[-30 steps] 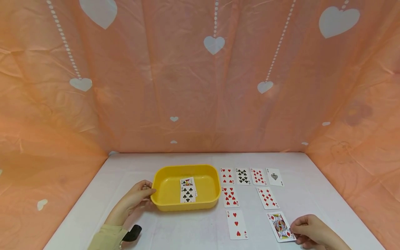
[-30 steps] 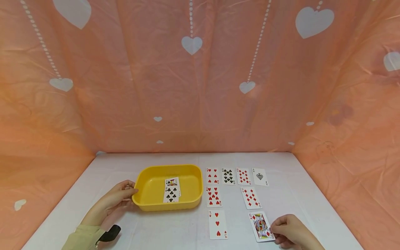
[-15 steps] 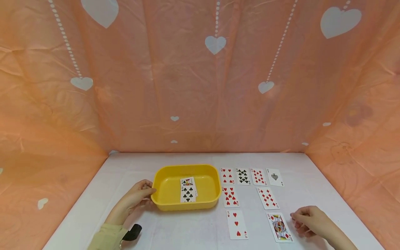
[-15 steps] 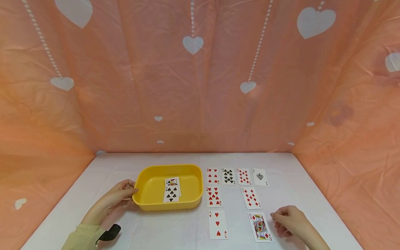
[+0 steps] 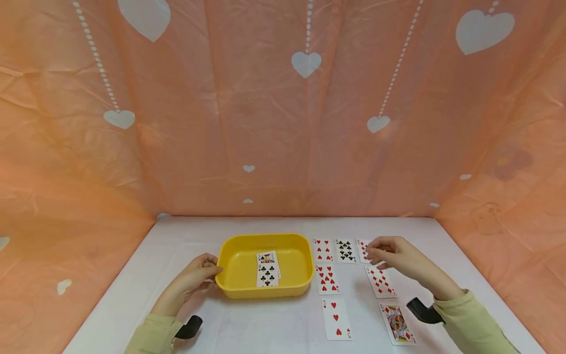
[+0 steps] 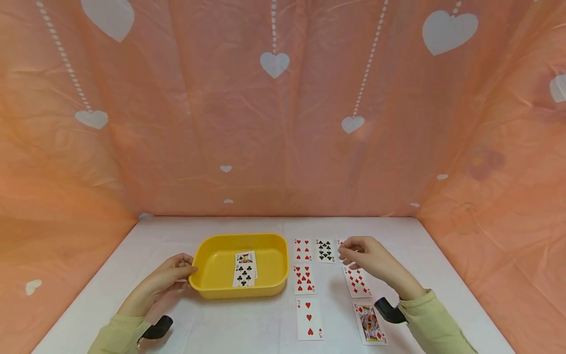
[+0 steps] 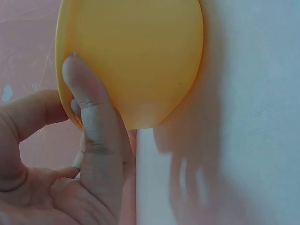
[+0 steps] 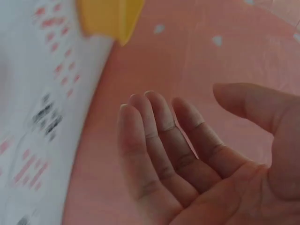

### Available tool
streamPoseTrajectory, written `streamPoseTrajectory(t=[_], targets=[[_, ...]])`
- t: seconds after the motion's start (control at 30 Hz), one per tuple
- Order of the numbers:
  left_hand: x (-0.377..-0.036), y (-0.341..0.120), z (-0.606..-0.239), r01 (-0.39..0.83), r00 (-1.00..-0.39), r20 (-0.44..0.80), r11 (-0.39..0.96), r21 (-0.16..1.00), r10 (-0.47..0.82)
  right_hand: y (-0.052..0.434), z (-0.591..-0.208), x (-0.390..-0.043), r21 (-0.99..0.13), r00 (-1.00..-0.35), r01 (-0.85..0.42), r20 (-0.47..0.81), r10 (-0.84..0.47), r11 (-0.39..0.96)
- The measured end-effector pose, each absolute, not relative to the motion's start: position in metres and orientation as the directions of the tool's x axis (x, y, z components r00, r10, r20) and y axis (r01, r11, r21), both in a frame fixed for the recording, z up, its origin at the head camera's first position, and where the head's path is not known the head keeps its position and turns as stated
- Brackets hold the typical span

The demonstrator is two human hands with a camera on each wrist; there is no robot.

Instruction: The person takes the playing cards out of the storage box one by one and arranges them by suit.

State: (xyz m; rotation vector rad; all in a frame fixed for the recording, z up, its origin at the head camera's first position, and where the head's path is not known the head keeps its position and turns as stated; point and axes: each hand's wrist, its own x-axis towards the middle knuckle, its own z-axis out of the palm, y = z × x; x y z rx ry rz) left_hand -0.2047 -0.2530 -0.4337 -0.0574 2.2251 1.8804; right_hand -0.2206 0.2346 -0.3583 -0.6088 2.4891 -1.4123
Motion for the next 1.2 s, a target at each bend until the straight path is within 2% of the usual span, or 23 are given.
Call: streamPoseTrajectory(t=[0.2, 0.3, 0.47, 0.8, 1.2], targets=[[-0.205, -0.252, -0.433, -0.178, -0.974, -0.201, 0.201, 0.963, 0.100, 0.183, -0.345, -0.250, -0.873, -0.825, -0.291, 0.021, -0.564, 0.392], [-0.206, -0.250, -0.433, -0.188, -0.975, -0.209, 0.220, 0.957, 0.076, 0.159, -0.341, -0.266, -0.909, -0.793, -0.259, 0.007, -0.609, 0.327], [-0.207, -0.250, -0.433, -0.189, -0.974, -0.211, 0.217, 0.958, 0.086, 0.121, -0.340, -0.286, -0.926, -0.767, -0.212, -0.040, -0.641, 0.311], [-0.206, -0.250, -0.433, -0.200, -0.971, -0.221, 0.199, 0.959, 0.089, 0.060, -0.361, -0.317, -0.879, -0.678, -0.252, -0.138, -0.722, 0.405], [-0.206, -0.253, -0.434, -0.181, -0.973, -0.203, 0.185, 0.966, 0.108, 0.015, -0.393, -0.324, -0.720, -0.606, -0.419, -0.233, -0.761, 0.554]])
